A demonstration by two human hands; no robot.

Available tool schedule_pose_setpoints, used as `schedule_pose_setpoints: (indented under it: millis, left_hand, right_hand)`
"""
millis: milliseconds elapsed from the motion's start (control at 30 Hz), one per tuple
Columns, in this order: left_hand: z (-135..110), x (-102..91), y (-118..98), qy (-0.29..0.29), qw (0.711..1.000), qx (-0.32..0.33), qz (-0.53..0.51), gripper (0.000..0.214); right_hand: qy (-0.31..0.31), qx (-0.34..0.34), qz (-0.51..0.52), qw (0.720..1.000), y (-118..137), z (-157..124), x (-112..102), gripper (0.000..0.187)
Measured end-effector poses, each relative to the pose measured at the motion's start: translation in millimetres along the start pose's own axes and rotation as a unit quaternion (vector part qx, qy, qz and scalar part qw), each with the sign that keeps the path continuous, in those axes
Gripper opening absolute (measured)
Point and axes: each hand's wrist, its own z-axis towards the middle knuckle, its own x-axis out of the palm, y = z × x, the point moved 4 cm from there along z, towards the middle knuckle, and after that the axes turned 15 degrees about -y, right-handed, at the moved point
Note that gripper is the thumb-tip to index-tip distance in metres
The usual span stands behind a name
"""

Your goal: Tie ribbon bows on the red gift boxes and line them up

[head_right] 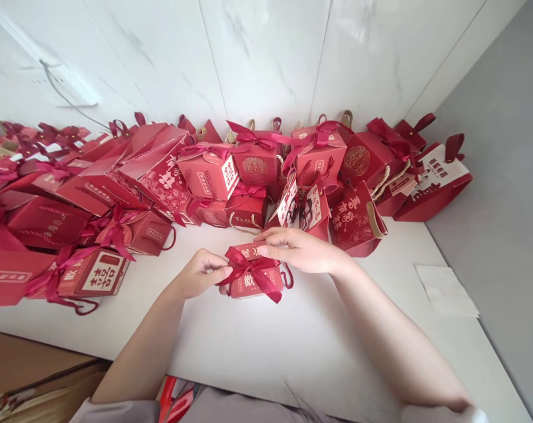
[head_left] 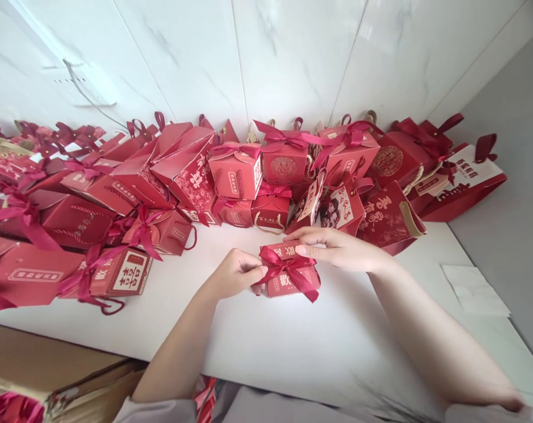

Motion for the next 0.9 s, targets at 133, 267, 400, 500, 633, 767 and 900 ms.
schedule_pose_setpoints:
  millis: [133, 267, 400, 500, 633, 767, 900]
  left_hand:
    - [1.3, -1.6, 4.9, 0.030, 0.999, -0.024, -0.037, 0.042]
    - [1.4, -1.5, 6.8, 0.045, 0.999, -0.005, -0.005, 0.041]
    - [1.2, -2.3, 8.7, 0.054, 0.999, -0.005, -0.007, 0.043]
    - [1.3, -2.7, 9.8, 0.055, 0.998, -0.006, -0.007, 0.044]
    - [1.9, -1.6, 9.7, 0.058, 0.998, -0.012, -0.011, 0.044]
    - [3.6, -1.8, 6.8, 0.056, 0.998, -0.007, -0.013, 0.044]
    - [4.3, -1.9, 3.9, 0.058, 0.998, 0.008, -0.002, 0.042]
  right_hand:
    - [0.018, -0.002, 0.014, 1.000, 1.7, -0.8, 2.8, 0.038]
    - [0.027, -0.011, -0.002, 1.000, 0.8, -3.7, 1.9, 0.036]
    - [0.025, -0.018, -0.013, 0.999, 1.7, -5.3, -0.4, 0.034]
    - [0.024, -0.017, -0.017, 0.999, 2.2, -5.4, -0.5, 0.037]
    - [0.018, -0.013, -0.025, 0.999, 1.5, -5.1, -0.2, 0.042]
    - [0.018, -0.037, -0.028, 0.999, 1.7, -4.3, -2.4, 0.037]
    - [0.023, -0.062, -0.035, 0.997, 1.4, -3.8, -4.9, 0.033]
